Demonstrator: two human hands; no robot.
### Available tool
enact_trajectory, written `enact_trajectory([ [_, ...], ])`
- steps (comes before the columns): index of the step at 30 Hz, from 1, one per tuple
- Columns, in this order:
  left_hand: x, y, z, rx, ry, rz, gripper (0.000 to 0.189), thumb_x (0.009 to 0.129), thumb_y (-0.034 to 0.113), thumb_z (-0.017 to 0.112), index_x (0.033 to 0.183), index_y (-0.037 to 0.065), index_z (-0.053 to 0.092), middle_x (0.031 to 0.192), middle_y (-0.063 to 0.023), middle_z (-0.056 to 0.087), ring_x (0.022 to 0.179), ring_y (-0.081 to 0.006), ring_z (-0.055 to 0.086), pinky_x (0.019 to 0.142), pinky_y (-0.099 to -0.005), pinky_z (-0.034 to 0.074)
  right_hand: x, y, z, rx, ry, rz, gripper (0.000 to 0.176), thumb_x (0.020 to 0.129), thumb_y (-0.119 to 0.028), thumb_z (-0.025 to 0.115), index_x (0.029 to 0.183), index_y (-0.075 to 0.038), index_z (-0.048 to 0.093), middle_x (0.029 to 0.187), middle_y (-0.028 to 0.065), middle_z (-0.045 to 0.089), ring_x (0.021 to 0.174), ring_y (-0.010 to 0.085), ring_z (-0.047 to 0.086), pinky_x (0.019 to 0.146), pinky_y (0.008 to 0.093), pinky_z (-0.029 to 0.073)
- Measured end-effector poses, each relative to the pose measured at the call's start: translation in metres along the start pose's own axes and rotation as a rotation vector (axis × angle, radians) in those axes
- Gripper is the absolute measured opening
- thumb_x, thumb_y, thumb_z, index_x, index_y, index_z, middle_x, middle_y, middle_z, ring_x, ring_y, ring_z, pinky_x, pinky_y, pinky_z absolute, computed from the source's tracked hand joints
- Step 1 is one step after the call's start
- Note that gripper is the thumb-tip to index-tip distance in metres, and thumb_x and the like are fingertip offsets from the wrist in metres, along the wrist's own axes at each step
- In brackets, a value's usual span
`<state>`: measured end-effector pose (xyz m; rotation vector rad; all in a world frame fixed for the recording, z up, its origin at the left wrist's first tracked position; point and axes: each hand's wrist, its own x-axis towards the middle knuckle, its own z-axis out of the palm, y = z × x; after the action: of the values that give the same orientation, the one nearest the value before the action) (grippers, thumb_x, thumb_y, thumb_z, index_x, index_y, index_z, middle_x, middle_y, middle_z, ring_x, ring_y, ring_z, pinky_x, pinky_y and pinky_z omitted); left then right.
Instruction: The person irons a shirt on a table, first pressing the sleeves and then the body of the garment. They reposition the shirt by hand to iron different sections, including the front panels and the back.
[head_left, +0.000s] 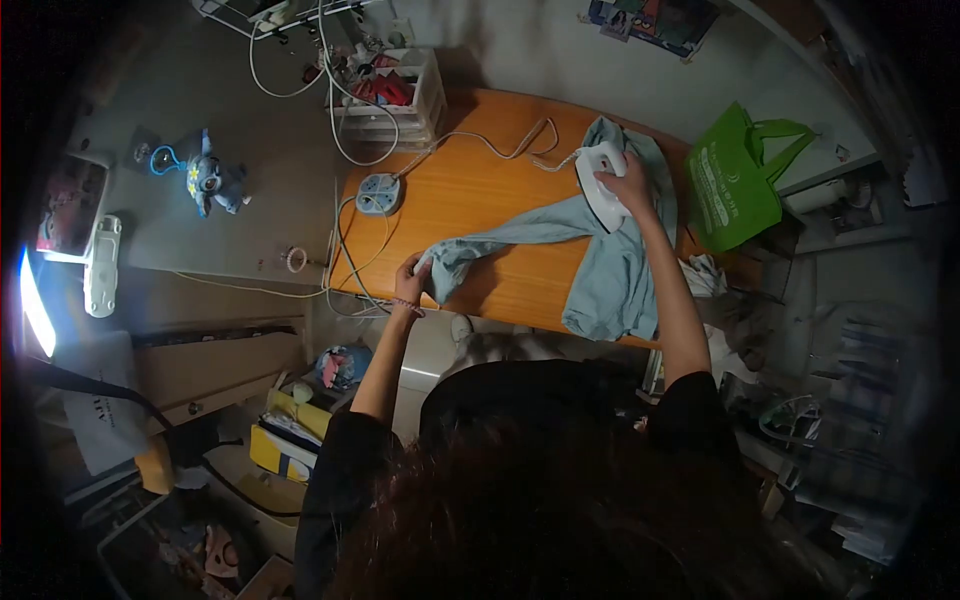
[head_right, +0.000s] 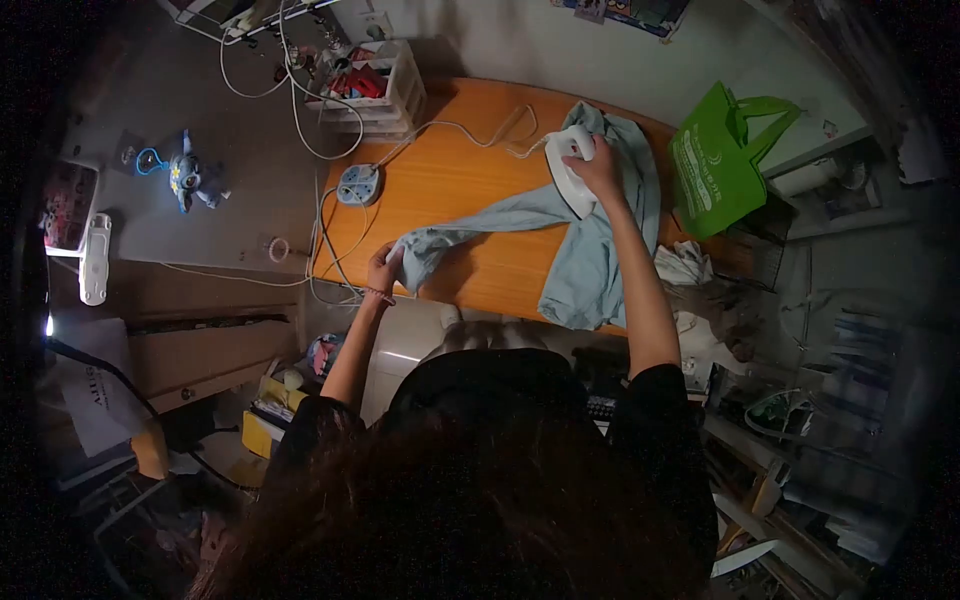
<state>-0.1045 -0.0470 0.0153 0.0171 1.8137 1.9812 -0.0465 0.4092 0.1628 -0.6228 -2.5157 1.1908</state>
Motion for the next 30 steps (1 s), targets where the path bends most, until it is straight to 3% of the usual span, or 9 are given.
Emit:
enact_trajectory([
  [8, 0.004, 0.090, 0.016, -0.504, -0.280, -0.394, 0.032, 0.084, 0.006, 0.068, 0.114, -0.002, 0.059, 0.108, -0.0114, 0.067, 0.098, -0.0239, 0.066, 0.087, -0.0383, 0.056, 0.001, -0.012, 0.016, 0.128, 0.042, -0.041, 0.048, 0.069, -0.021, 0.081, 0.106, 0.000, 0.059, 0.096, 0.0138, 0.066, 0.088, 0.0267, 0.064, 0.078, 0.0362, 0.049],
  [12, -0.004, 0.116, 0.043, -0.206, -0.379, -0.317, 0.026, 0.088, 0.012, 0.067, 0.111, 0.000, 0.062, 0.101, -0.0073, 0.068, 0.093, -0.0164, 0.065, 0.080, -0.0312, 0.055, -0.005, -0.027, 0.009, 0.110, 0.081, -0.012, 0.051, 0.069, -0.021, 0.081, 0.108, 0.001, 0.058, 0.099, 0.0141, 0.066, 0.089, 0.0257, 0.064, 0.079, 0.0357, 0.049],
  [15, -0.006, 0.156, 0.070, 0.206, -0.514, 0.095, 0.017, 0.089, 0.006, 0.061, 0.106, 0.001, 0.061, 0.089, -0.0015, 0.064, 0.093, -0.0107, 0.062, 0.085, -0.0275, 0.049, -0.003, -0.019, 0.003, 0.022, 0.115, -0.056, 0.047, 0.069, -0.019, 0.081, 0.107, -0.002, 0.058, 0.097, 0.0155, 0.067, 0.090, 0.0297, 0.065, 0.078, 0.0379, 0.051],
  [19, -0.011, 0.203, 0.094, 0.247, -0.471, 0.306, 0.018, 0.086, -0.002, 0.058, 0.104, -0.002, 0.061, 0.087, -0.0025, 0.065, 0.092, -0.0113, 0.062, 0.085, -0.0284, 0.049, -0.012, -0.021, -0.004, 0.098, 0.152, -0.053, 0.047, 0.069, -0.021, 0.081, 0.106, -0.002, 0.058, 0.098, 0.0157, 0.066, 0.091, 0.0318, 0.065, 0.077, 0.0390, 0.051],
  [21, 0.002, 0.205, 0.093, 0.683, -0.438, 1.010, 0.018, 0.084, -0.006, 0.056, 0.101, -0.003, 0.061, 0.083, -0.0039, 0.066, 0.090, -0.0120, 0.063, 0.082, -0.0279, 0.050, -0.020, -0.023, -0.006, 0.108, 0.182, -0.066, 0.048, 0.069, -0.022, 0.081, 0.105, -0.003, 0.057, 0.099, 0.0154, 0.066, 0.091, 0.0323, 0.065, 0.076, 0.0397, 0.051],
  [22, 0.002, 0.196, 0.090, 0.683, -0.448, 1.007, 0.018, 0.084, -0.006, 0.056, 0.101, -0.003, 0.061, 0.083, -0.0039, 0.066, 0.090, -0.0120, 0.063, 0.082, -0.0279, 0.050, -0.025, -0.020, -0.003, 0.036, 0.181, -0.026, 0.048, 0.069, -0.023, 0.081, 0.105, -0.003, 0.057, 0.099, 0.0151, 0.066, 0.092, 0.0330, 0.064, 0.077, 0.0404, 0.050],
  [24, 0.005, 0.168, 0.080, 0.415, -0.335, 0.484, 0.015, 0.085, -0.004, 0.057, 0.099, -0.004, 0.062, 0.079, -0.0055, 0.066, 0.083, -0.0117, 0.062, 0.077, -0.0271, 0.050, -0.032, -0.014, 0.004, -0.032, 0.189, 0.016, 0.048, 0.069, -0.024, 0.081, 0.105, -0.004, 0.056, 0.100, 0.0149, 0.065, 0.092, 0.0337, 0.064, 0.077, 0.0411, 0.050],
  [27, 0.013, 0.150, 0.073, 0.325, -0.218, 0.269, 0.012, 0.087, 0.000, 0.059, 0.098, -0.003, 0.062, 0.077, -0.0058, 0.064, 0.077, -0.0109, 0.060, 0.073, -0.0258, 0.049, -0.047, -0.006, 0.008, 0.005, 0.177, 0.037, 0.048, 0.070, -0.024, 0.079, 0.106, -0.004, 0.054, 0.101, 0.0150, 0.065, 0.095, 0.0348, 0.062, 0.080, 0.0418, 0.049],
  [30, 0.014, 0.151, 0.076, 0.408, -0.257, 0.361, 0.010, 0.089, 0.006, 0.061, 0.096, -0.002, 0.062, 0.078, -0.0046, 0.063, 0.075, -0.0098, 0.057, 0.069, -0.0246, 0.047, -0.054, -0.003, 0.007, 0.034, 0.175, 0.076, 0.049, 0.070, -0.025, 0.079, 0.106, -0.004, 0.054, 0.100, 0.0153, 0.065, 0.095, 0.0356, 0.062, 0.079, 0.0422, 0.049],
])
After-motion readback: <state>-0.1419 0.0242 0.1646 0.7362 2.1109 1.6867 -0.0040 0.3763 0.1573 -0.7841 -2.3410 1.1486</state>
